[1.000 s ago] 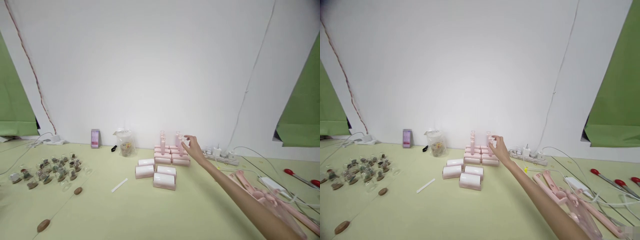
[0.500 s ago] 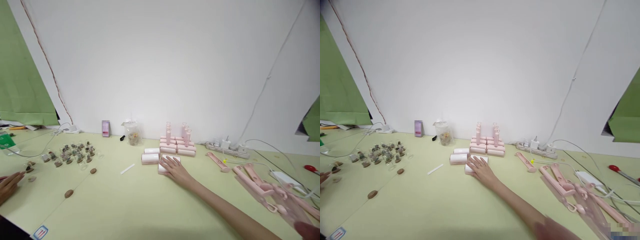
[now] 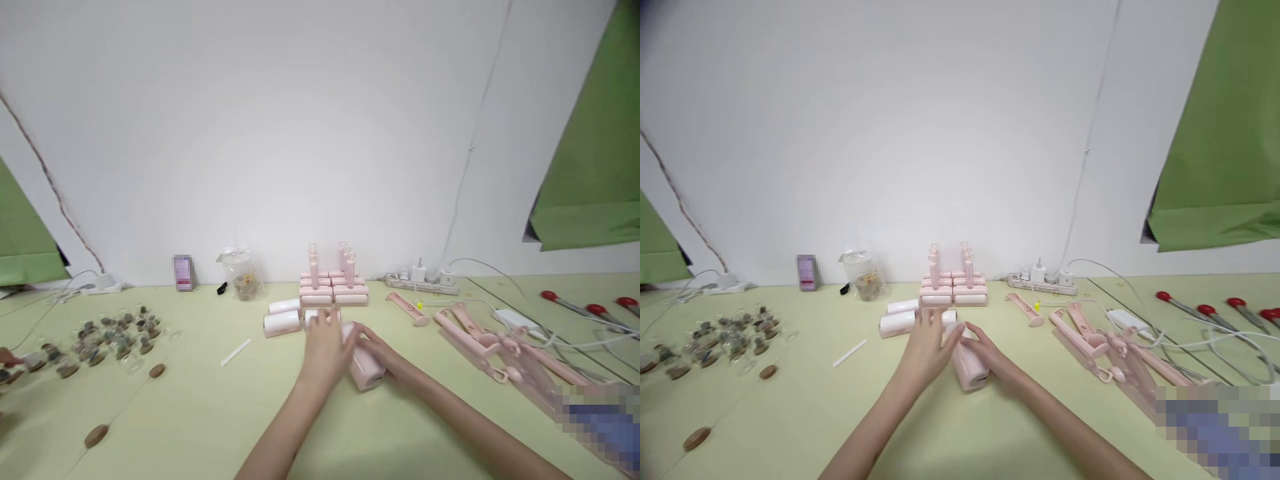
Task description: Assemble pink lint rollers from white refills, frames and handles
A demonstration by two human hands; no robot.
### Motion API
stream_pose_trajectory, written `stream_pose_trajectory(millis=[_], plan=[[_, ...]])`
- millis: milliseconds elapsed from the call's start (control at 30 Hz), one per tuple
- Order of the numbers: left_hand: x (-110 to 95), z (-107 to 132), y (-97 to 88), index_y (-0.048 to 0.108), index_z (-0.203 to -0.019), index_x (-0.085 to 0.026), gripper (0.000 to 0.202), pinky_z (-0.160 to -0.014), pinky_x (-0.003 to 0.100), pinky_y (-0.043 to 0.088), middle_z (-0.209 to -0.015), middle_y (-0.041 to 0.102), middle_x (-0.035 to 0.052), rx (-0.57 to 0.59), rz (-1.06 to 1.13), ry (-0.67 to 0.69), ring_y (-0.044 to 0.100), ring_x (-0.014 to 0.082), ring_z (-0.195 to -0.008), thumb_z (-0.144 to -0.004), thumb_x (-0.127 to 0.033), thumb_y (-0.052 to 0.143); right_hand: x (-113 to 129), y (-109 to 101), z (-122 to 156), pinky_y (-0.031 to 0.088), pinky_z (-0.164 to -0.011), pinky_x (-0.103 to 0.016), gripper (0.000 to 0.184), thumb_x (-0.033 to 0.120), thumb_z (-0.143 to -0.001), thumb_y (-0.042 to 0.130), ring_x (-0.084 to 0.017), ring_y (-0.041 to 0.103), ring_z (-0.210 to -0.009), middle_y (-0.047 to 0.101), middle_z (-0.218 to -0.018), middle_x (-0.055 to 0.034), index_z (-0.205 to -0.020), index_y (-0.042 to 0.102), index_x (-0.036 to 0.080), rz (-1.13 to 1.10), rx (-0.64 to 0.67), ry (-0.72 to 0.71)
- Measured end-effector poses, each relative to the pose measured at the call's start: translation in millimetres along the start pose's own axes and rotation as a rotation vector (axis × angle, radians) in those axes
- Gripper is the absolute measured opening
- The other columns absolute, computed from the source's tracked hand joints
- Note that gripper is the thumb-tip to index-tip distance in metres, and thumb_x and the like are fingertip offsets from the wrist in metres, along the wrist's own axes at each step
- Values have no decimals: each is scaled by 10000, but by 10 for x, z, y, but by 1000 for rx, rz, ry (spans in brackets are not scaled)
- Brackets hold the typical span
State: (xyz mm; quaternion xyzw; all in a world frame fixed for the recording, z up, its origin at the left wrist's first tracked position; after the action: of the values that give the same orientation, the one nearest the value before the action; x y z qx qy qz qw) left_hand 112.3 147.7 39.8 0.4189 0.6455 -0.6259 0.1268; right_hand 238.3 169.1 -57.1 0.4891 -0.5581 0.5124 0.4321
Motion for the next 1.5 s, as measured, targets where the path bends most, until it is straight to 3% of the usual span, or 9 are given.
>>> stream_pose_trajectory(millis=[133,300,600,733,867,1000,1100,1300,1500], plan=[[323,-332,256,167,-1292,-21,766,-706,416,456,-1059,540,274,221,-76,-263,601,344,-877,-790,-591,266,-190,113,4,502,-656,-313,344,431,-865,385,-146,619,-689,636,-758,-35,-882,569,140,-446,82,225],[350,-588,549,408,-1161,-25,701,-407,334,452,-690,660,181,450,-100,-328,581,248,-389,-713,-563,426,-274,251,52,489,-764,-324,358,484,-810,420,-185,625,-849,671,-818,-49,-899,560,167,-868,117,324],[360,-815,526,605,-755,-23,400,-373,301,440,-513,611,159,415,-61,-322,577,242,-414,-696,-396,469,-270,260,101,497,-711,-203,279,364,-804,490,-142,625,-869,677,-853,-57,-959,555,141,-1230,136,432],[391,-855,417,584,-819,-52,385,-353,299,435,-460,571,85,356,98,-303,540,209,-360,-693,-407,507,-316,237,128,508,-626,-168,204,337,-802,501,-103,644,-703,664,-691,6,-909,540,167,-1295,121,512],[539,-749,-8,323,-1185,-157,502,-481,261,497,-836,617,86,63,324,-218,600,153,-554,-787,-454,392,-357,241,161,486,-601,-100,241,278,-810,471,-60,630,-741,661,-835,-39,-979,508,111,-1336,146,586],[836,-367,-270,150,-1237,-246,671,-724,244,489,-1034,541,47,-192,630,-73,572,140,-864,-723,-450,531,-286,198,160,474,-577,-72,245,241,-783,477,-48,621,-747,641,-877,-54,-985,503,105,-1343,177,573],[1035,-107,-126,314,-1097,-218,609,-758,276,459,-984,551,45,-123,782,-12,553,169,-878,-631,-424,646,-110,140,133,500,-510,-129,260,185,-728,548,-87,625,-717,643,-866,-37,-984,510,158,-1313,190,518],[1214,161,276,355,-1060,-214,510,-746,290,444,-1038,517,47,201,580,-78,530,182,-883,-638,-291,631,297,210,226,507,-387,-231,468,167,-678,622,-160,614,-675,636,-921,-29,-1115,475,248,-891,154,298],[1058,285,22,338,-1238,-212,603,-1019,397,224,-1311,330,96,-19,382,66,260,263,-1233,-698,-329,580,113,420,391,505,-423,-244,528,254,-655,657,-185,622,-746,626,-968,-21,-1141,453,294,-718,59,371]])
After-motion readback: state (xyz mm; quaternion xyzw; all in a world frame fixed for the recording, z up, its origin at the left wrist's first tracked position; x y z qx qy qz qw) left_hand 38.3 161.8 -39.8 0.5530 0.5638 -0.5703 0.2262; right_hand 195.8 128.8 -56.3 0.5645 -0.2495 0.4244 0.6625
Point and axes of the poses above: each hand's wrist, its own z-axis away from the middle knuckle, its own y-axis out of the palm, x = y × z, the point moved 6 cm from there along -z, towards the middle knuckle
